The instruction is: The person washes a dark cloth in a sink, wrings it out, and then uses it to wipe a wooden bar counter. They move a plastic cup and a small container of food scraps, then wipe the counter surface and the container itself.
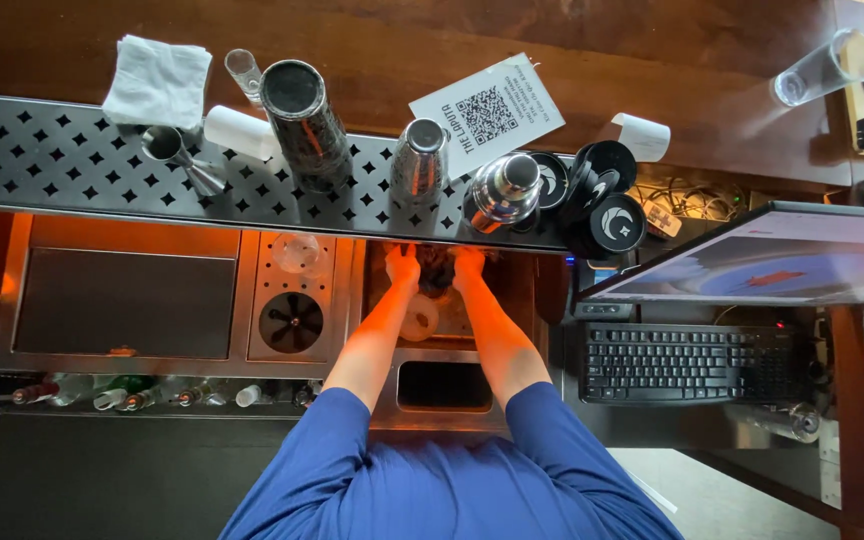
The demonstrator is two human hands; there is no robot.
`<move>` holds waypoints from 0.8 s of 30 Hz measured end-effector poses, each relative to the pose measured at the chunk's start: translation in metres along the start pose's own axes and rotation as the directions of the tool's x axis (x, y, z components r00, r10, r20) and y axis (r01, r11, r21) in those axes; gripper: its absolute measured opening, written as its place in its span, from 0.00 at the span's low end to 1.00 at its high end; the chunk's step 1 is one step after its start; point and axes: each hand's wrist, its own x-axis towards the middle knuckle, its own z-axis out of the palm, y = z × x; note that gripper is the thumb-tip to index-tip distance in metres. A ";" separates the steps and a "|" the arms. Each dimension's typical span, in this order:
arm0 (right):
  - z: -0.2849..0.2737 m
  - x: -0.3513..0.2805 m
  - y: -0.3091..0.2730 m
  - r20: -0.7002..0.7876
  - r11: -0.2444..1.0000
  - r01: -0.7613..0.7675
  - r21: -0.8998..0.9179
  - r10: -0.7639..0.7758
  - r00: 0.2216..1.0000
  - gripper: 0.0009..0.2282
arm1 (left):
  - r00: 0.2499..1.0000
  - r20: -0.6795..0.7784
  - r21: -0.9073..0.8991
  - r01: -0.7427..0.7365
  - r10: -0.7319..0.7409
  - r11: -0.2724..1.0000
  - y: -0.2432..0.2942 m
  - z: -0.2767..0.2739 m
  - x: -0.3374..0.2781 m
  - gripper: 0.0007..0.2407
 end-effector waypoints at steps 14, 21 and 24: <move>-0.088 0.017 -0.141 0.354 0.004 -0.420 0.908 0.530 0.770 0.10 | 0.642 0.546 -0.041 0.662 -0.537 0.749 0.001 0.010 -0.002 0.28; -0.043 -0.049 -0.160 0.681 -0.347 -0.595 0.725 0.495 0.540 0.16 | 0.388 0.799 -0.168 0.878 -0.460 0.448 0.004 0.039 -0.001 0.21; -0.069 -0.086 -0.189 0.717 -0.220 -0.689 0.690 0.339 0.609 0.14 | 0.454 0.826 -0.210 0.798 -0.335 0.565 -0.009 0.032 0.002 0.19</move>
